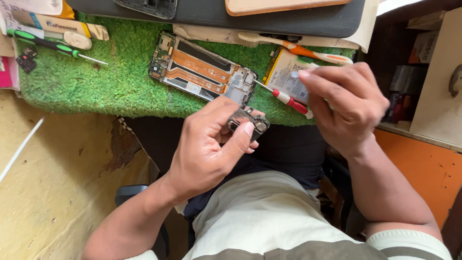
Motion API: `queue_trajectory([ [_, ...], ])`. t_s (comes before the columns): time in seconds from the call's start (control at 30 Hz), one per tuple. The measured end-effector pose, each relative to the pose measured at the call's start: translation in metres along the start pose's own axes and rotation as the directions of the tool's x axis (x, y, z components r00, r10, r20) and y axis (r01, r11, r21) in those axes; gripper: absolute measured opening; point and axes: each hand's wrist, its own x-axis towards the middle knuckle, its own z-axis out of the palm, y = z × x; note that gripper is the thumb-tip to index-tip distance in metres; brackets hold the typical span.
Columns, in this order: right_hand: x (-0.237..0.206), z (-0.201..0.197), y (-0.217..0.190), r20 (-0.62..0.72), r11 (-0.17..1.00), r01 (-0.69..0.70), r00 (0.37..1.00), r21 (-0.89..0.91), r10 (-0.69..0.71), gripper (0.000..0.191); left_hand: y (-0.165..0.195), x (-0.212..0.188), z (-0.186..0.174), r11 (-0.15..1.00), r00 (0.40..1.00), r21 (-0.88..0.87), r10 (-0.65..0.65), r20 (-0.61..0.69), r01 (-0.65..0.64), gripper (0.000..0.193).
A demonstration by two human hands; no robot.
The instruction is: The person works on a disassembled smartphone at a repair bench, holding the exposed logic board and scrubbing it with a small brush, then using a screwdriver on the board and phone frame. The person lifts the board repeatedly to clean and work on different sides of it.
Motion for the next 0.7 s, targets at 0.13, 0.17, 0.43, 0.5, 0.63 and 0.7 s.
queue_trajectory([
  [0.13,0.004,0.009,-0.002,0.100,0.988,0.044,0.995,-0.145,-0.029,0.021,-0.003,0.002,0.005,0.996,0.999,0.081,-0.046,0.016,0.045,0.022],
  [0.17,0.005,0.009,-0.004,0.114,0.988,0.040,0.993,-0.146,-0.023,0.022,-0.004,0.002,0.005,0.995,0.998,0.084,-0.054,0.018,0.052,0.022],
  [0.43,0.035,-0.007,-0.037,0.065,0.997,-0.023,0.998,-0.078,0.028,0.016,-0.018,0.013,0.004,0.999,0.998,-0.005,-0.044,-0.054,0.043,0.023],
  [0.5,0.058,-0.010,-0.046,0.116,0.988,0.154,0.982,-0.029,-0.150,0.021,-0.020,0.017,0.001,1.000,0.998,0.020,-0.004,-0.068,0.005,0.025],
  [0.63,0.124,0.016,-0.061,0.245,0.891,0.431,0.857,0.144,-0.454,0.025,-0.026,0.024,-0.001,0.983,0.994,0.177,-0.027,-0.104,0.046,0.027],
  [0.7,0.158,0.057,-0.077,0.316,0.873,0.435,0.815,0.223,-0.486,0.019,-0.028,0.026,-0.001,0.969,0.992,0.239,-0.028,-0.125,0.057,0.029],
])
